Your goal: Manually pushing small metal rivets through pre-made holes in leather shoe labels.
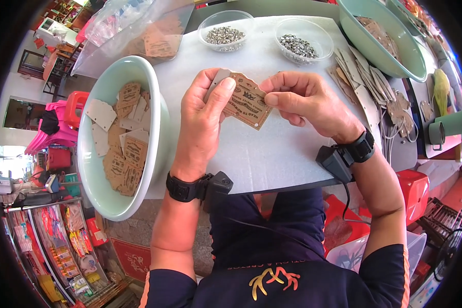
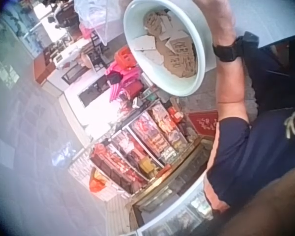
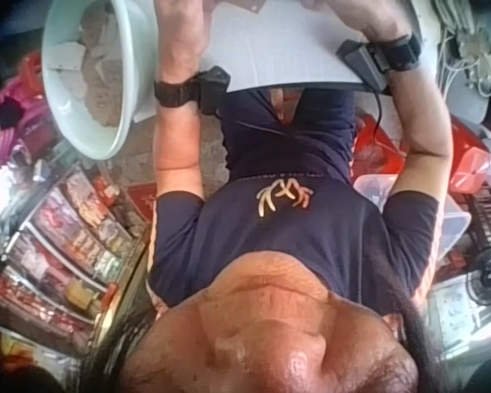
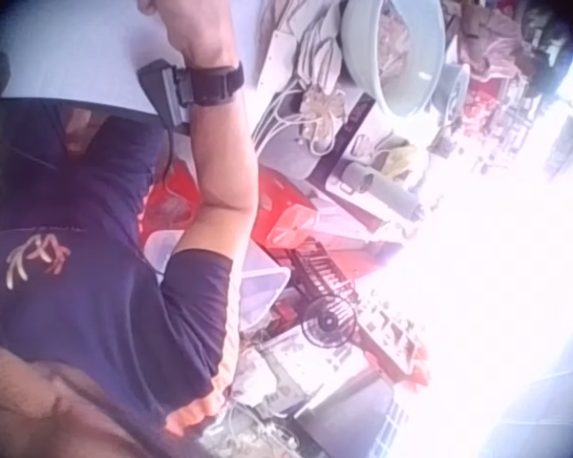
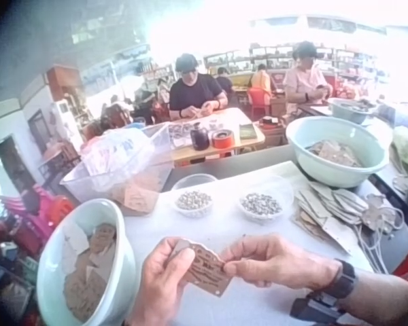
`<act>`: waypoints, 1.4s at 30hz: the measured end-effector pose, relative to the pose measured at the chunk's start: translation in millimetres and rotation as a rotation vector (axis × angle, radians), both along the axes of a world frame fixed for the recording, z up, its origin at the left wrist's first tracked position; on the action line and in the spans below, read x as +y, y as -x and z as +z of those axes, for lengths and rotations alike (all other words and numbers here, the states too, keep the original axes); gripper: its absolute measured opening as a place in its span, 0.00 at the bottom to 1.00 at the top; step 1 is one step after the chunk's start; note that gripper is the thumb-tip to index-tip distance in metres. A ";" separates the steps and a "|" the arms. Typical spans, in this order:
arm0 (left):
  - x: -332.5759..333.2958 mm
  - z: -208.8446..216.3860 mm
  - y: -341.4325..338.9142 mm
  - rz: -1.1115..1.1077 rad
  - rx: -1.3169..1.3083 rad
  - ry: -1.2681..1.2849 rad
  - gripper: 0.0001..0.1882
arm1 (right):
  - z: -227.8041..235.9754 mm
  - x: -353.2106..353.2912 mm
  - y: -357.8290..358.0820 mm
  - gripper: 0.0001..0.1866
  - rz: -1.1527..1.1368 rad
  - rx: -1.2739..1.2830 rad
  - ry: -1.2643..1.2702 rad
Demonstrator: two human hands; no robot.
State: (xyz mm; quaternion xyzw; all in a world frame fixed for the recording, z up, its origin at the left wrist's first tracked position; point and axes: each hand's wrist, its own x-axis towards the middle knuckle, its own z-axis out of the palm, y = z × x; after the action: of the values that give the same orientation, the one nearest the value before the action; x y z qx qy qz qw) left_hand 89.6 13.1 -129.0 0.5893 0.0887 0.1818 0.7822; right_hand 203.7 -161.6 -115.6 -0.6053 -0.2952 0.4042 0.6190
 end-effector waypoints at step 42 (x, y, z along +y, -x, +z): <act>-16.6 -16.1 118.6 0.002 0.033 0.020 0.09 | 9.8 39.6 33.6 0.08 0.074 -0.576 0.183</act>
State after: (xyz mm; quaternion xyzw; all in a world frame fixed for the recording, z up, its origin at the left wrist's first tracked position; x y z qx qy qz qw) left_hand -28.9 -3.5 -145.1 0.5842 0.1038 0.1718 0.7864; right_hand 170.2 -122.0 -105.8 -0.7371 -0.4427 0.2634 0.4375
